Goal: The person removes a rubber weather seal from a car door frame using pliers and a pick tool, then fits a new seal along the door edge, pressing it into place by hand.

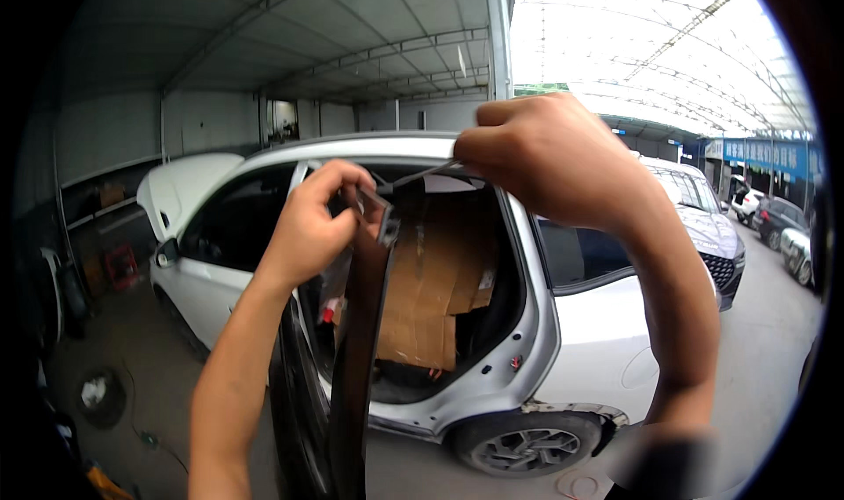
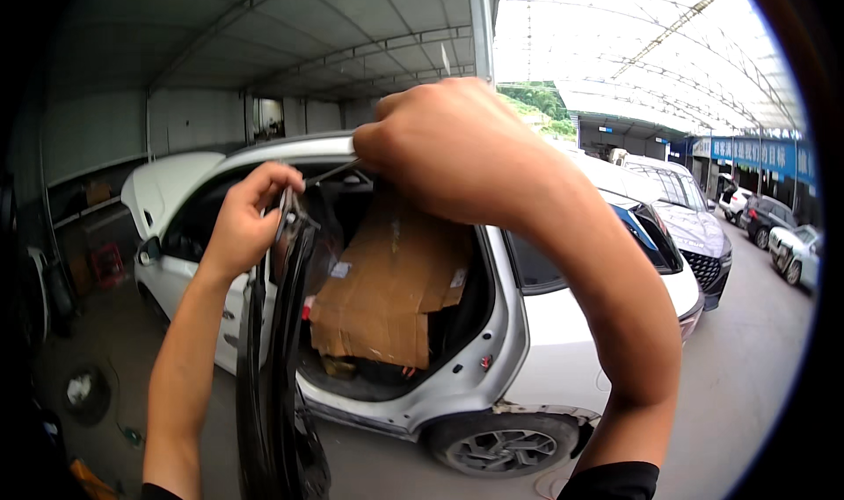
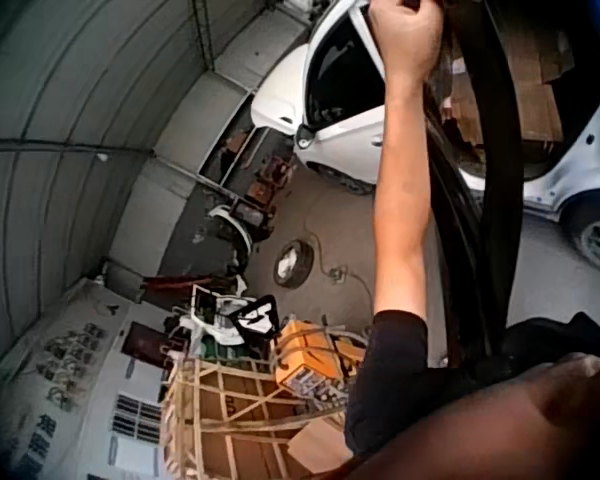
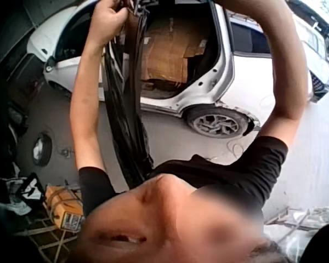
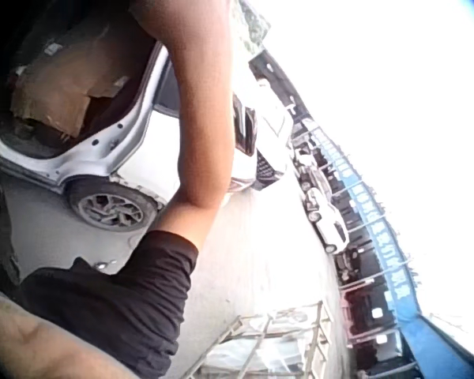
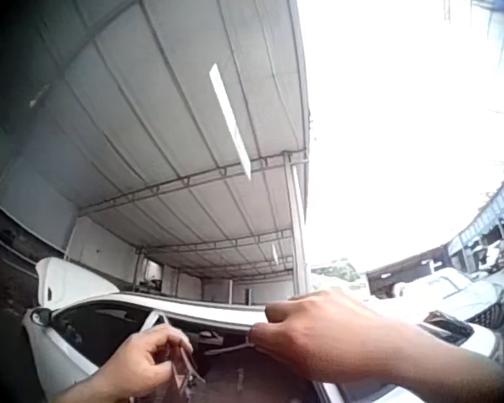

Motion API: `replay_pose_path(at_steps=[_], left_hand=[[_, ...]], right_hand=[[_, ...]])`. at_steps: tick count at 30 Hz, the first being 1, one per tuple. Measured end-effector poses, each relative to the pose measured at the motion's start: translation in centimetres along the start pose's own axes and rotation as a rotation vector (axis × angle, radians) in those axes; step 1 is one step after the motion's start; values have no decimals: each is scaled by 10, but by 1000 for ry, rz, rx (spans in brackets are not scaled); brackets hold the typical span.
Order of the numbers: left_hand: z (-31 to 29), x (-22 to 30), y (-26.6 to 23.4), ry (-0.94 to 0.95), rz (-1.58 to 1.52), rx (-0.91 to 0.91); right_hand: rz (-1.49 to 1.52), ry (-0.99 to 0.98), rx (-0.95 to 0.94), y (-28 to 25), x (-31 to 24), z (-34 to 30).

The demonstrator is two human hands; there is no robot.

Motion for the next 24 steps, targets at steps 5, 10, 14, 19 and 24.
replay_pose_path(at_steps=[5,10,14,19,24], left_hand=[[3,-7,8,-105,-83,-41],[3,0,7,-52,-49,34],[3,-2,8,-75,-58,30],[2,-6,10,-79,3,-55],[2,-2,9,-73,-37,42]], right_hand=[[133,-46,-78,2,2,18],[219,-62,-156,15,9,31],[300,-73,-210,20,11,38],[315,26,-441,30,4,62],[557,-11,-200,7,0,62]])
Point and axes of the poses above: each hand's wrist, its own z-axis towards the middle knuckle, its own y-axis out of the palm, x = y × z, the point moved 9 cm from there along z, towards the middle knuckle, and after that the axes turned 4 degrees about z, right-handed, at the moved point
